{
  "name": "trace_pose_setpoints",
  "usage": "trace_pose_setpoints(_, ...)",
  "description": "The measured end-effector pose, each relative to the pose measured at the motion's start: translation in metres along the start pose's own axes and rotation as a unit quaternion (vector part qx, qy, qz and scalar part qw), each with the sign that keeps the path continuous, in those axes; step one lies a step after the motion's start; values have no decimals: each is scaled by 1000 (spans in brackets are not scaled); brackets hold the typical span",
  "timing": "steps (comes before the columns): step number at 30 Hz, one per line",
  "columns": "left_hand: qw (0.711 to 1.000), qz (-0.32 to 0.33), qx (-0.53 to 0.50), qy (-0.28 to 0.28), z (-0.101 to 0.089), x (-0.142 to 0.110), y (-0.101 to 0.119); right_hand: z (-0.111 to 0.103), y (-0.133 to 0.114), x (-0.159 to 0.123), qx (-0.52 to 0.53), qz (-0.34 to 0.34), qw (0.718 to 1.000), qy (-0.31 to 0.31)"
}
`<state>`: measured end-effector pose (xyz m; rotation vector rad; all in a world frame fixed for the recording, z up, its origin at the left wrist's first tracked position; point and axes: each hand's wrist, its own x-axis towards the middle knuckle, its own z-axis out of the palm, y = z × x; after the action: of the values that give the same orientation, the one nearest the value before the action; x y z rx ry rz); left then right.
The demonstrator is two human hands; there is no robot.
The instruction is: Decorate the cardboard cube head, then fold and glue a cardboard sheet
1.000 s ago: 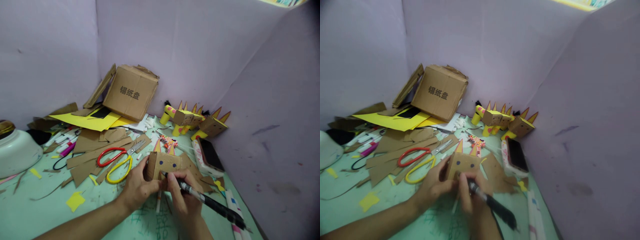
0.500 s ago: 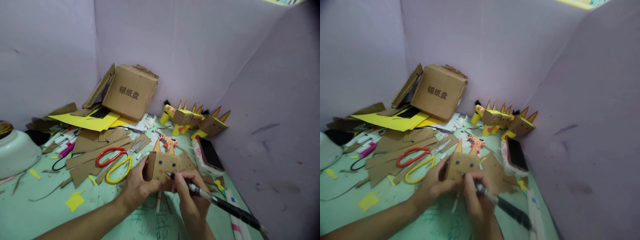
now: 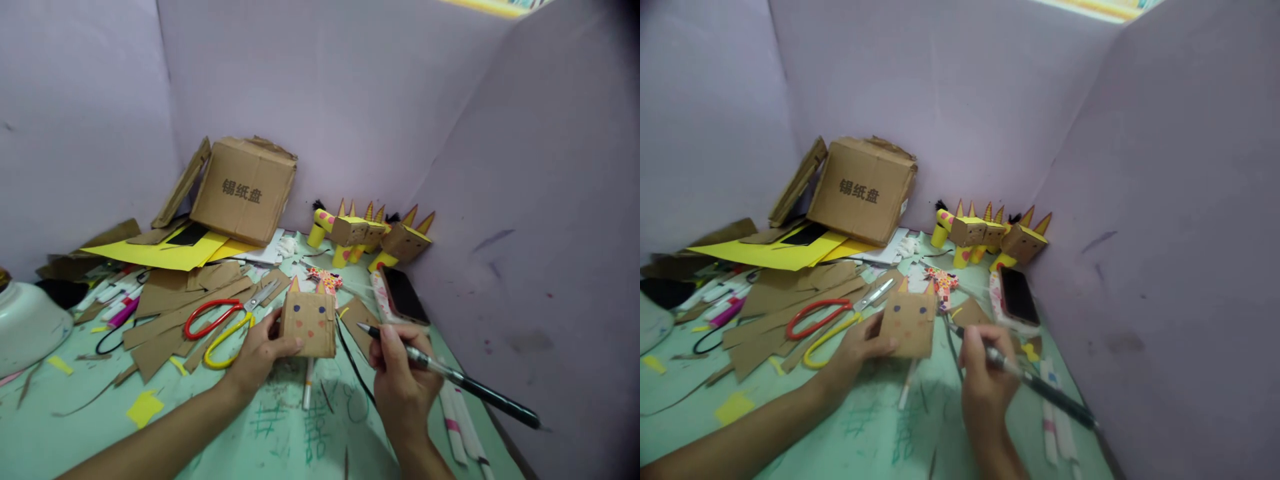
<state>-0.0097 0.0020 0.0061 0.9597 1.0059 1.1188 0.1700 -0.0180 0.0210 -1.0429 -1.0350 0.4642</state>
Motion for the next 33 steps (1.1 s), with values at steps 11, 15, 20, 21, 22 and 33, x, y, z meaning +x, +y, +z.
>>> trace_pose_setpoints(11,999,26,-5,-22,0,0,-6,3,-5,3,-40,-26,999,-16)
trace_pose_setpoints(15,999,36,-11,-29,2,-2,-4,4,-3,0,-105,-64,990,-62)
trace_pose_setpoints(20,999,46,-1,-28,6,-5,2,7,2,-7,-139,-99,978,-121)
trace_pose_setpoints(21,998,46,-4,-30,6,-6,2,8,2,-8,-138,-106,977,-126)
trace_pose_setpoints(22,998,46,-8,-31,6,-6,2,9,2,-9,-135,-114,976,-130)
trace_pose_setpoints(33,998,54,-19,-36,5,-5,-2,9,10,-10,-154,-109,973,-131)
